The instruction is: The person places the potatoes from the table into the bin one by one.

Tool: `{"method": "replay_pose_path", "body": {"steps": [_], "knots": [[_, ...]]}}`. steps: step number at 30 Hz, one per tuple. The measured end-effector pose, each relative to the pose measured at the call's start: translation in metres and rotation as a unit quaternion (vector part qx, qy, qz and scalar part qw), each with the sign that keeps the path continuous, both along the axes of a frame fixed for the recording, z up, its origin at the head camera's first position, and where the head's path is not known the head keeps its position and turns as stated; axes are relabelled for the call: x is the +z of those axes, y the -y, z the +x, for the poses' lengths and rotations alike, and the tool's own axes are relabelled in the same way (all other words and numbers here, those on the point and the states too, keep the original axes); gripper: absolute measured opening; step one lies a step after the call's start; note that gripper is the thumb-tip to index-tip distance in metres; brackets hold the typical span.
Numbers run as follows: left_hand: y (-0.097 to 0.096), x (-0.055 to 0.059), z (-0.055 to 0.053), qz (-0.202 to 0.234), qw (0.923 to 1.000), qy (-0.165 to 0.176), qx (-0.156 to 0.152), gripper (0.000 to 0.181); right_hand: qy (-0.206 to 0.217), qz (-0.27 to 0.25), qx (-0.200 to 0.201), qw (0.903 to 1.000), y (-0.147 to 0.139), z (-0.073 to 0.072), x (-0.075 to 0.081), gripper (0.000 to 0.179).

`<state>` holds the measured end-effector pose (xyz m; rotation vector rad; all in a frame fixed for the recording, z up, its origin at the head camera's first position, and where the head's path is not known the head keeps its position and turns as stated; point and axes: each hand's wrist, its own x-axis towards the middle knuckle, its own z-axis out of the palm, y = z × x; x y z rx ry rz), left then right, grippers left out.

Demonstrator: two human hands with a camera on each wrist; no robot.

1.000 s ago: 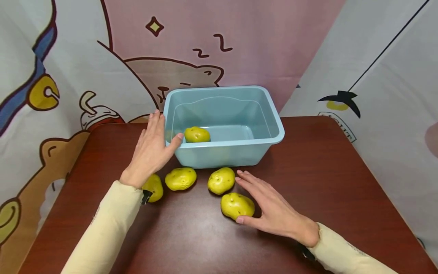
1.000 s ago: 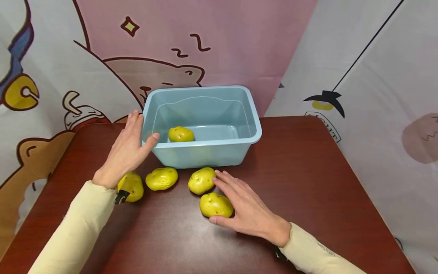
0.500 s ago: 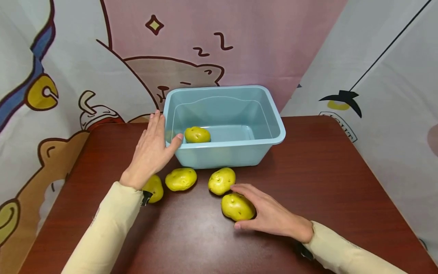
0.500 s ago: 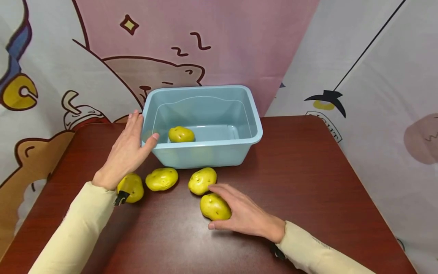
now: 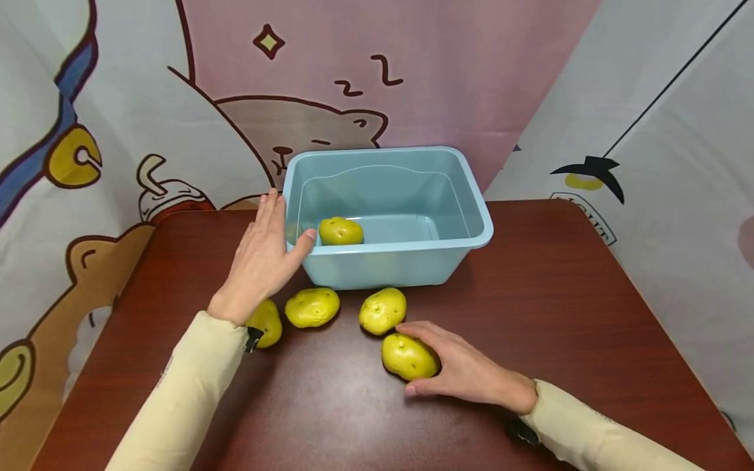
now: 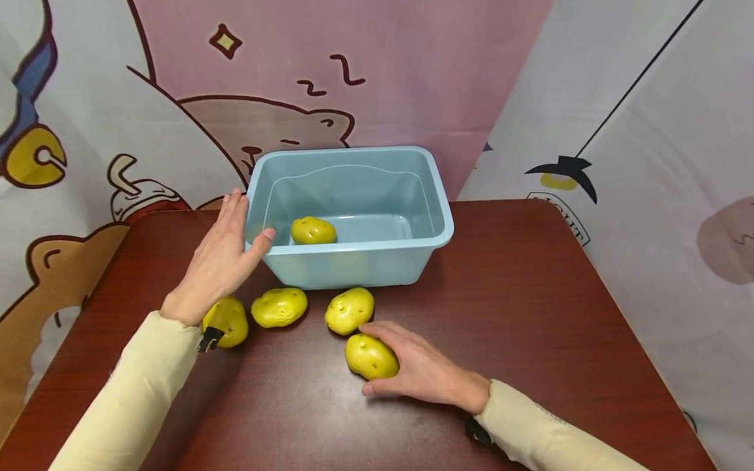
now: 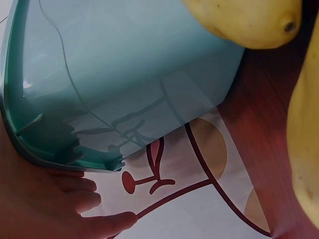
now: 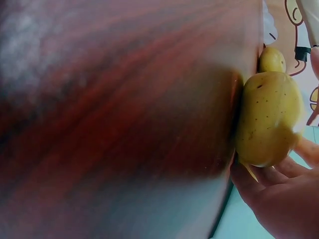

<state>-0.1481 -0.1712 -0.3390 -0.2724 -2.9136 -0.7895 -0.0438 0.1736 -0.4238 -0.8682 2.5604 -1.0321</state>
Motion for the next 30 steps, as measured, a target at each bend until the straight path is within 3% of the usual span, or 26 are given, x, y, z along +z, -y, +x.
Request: {"method": "replay_pose_path", "body": {"steps": [11, 20, 30], "knots": [[-0.0004, -0.0006, 0.0, -0.001, 1.0, 0.0, 0.0, 0.095, -0.006, 0.002, 0.001, 1.0, 0.0001, 0.0006, -0.0045, 0.088], [-0.0001, -0.0004, 0.0001, 0.001, 1.0, 0.001, -0.001, 0.094, -0.034, 0.0, 0.018, 0.9993, -0.0006, 0.0002, -0.0068, 0.084], [0.0, -0.0012, 0.0005, 0.005, 1.0, 0.002, -0.001, 0.093, -0.028, 0.012, 0.012, 0.9994, -0.0015, 0.0012, -0.0049, 0.076]]}}
